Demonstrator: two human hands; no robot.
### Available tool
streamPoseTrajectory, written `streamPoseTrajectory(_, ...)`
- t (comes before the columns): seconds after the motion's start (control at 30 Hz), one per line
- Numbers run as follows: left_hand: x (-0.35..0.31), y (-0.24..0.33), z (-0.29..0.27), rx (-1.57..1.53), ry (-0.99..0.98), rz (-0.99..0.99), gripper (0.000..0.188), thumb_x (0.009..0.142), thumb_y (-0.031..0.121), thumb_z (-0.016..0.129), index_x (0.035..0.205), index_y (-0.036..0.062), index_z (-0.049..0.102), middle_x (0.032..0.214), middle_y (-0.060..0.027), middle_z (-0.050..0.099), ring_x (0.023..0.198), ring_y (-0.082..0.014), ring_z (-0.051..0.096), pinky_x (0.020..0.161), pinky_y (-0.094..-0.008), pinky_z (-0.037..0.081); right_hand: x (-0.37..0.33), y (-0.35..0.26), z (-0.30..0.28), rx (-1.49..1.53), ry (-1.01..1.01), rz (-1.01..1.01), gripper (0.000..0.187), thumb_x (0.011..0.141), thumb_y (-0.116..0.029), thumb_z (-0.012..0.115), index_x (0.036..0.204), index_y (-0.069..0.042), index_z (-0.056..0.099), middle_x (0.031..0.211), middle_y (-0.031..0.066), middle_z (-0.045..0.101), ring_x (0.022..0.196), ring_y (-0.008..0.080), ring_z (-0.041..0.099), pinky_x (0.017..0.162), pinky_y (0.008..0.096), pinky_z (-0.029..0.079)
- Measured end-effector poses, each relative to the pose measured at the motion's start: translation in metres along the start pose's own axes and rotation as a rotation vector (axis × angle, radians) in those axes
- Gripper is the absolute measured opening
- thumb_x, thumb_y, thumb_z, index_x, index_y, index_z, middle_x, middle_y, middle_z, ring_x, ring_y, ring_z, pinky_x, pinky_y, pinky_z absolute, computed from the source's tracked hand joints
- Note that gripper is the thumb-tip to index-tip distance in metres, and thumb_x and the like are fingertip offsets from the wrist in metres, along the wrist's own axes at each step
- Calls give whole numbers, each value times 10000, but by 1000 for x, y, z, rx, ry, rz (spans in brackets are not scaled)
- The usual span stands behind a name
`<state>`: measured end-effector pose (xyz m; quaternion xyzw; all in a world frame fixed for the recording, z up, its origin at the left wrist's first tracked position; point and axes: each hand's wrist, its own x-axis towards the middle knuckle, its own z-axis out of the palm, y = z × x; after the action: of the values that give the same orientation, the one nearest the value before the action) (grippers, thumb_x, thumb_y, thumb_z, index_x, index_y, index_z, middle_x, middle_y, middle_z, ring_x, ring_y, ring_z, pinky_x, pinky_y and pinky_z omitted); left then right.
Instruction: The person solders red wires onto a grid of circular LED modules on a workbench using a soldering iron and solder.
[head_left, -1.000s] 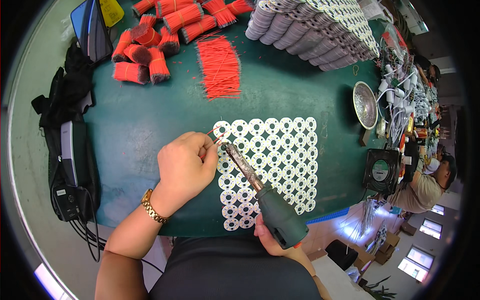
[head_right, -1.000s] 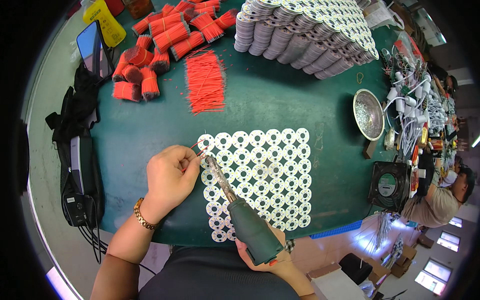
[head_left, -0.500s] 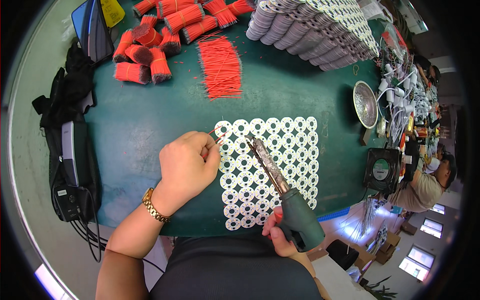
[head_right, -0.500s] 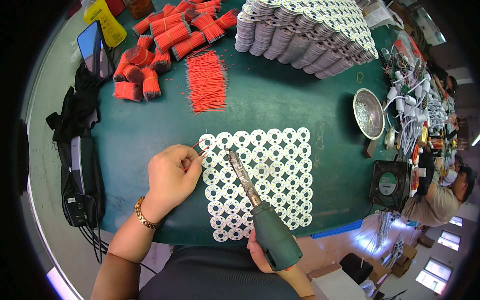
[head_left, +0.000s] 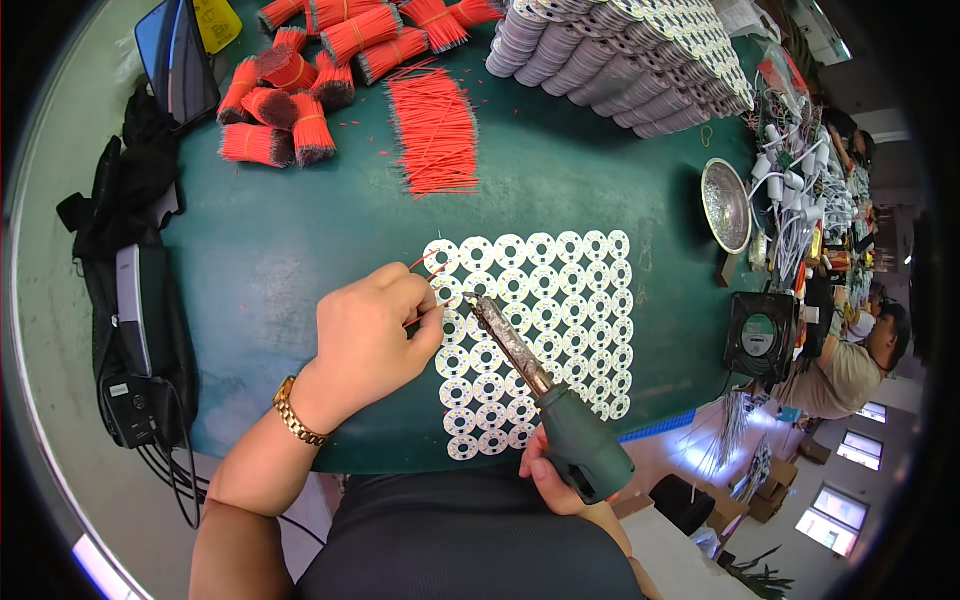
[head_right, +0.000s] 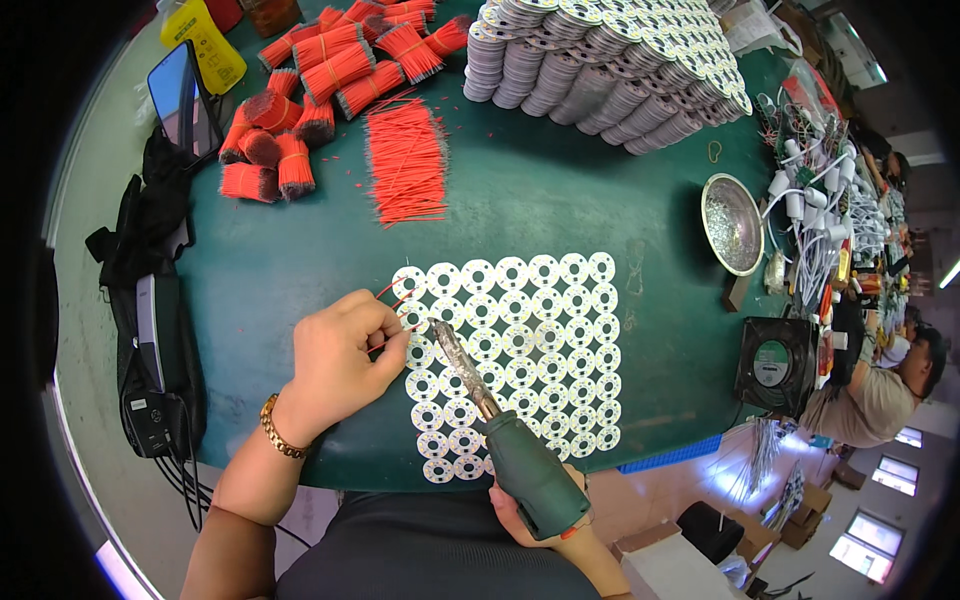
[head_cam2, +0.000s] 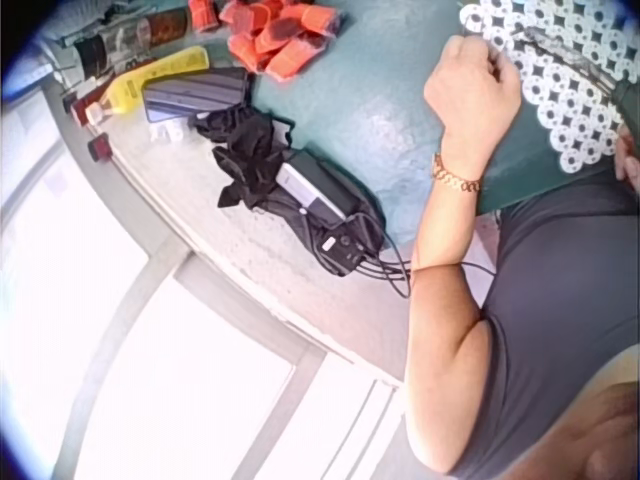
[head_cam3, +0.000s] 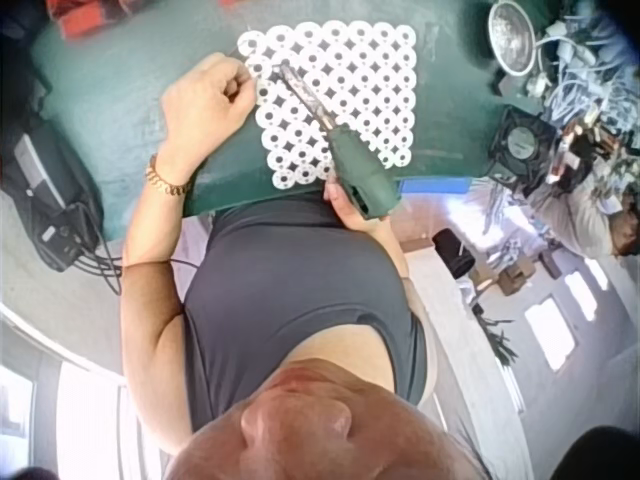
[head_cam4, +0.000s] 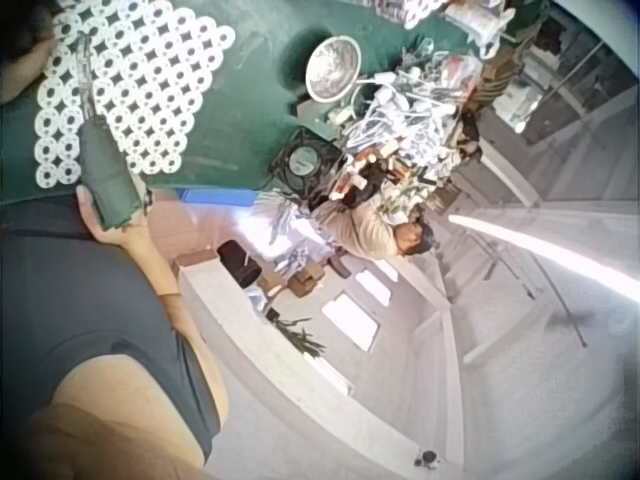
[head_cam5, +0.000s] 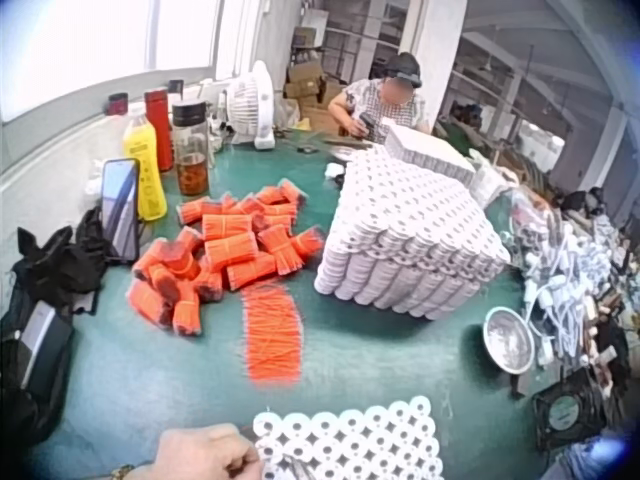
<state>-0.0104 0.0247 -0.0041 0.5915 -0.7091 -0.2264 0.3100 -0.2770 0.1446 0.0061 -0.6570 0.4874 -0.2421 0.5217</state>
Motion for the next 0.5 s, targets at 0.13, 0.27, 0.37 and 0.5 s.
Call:
streamPoseTrajectory(0.13,0,0,0,10,5,-1,123,739,87,731,713,99,612,691,-33,582,564,-236,603,499,-358,444,-1,4,0,-77,-29,38,97,907,-102,609,964,-33,572,786,47,584,721,134,612,654,296,507)
streamPoseTrajectory(0.27,0,-1,2,20,34,25,109,730,62,732,712,81,626,664,-24,565,512,-168,548,484,-312,413,4,-6,2,-126,-11,19,75,905,-106,605,891,-37,578,781,48,599,723,135,619,652,296,504)
streamPoseTrajectory(0.37,0,-1,4,39,50,33,112,727,62,727,707,85,618,661,-23,558,512,-174,549,481,-316,411,1,-5,1,-114,-34,79,82,908,-112,605,900,-35,578,773,54,611,717,138,618,652,296,504)
streamPoseTrajectory(0.5,-1,-1,6,75,57,45,117,721,60,723,705,88,610,656,-24,548,511,-182,545,478,-322,409,-1,-3,3,-75,-21,101,97,912,-120,608,917,-27,583,755,58,609,708,140,615,647,294,502)
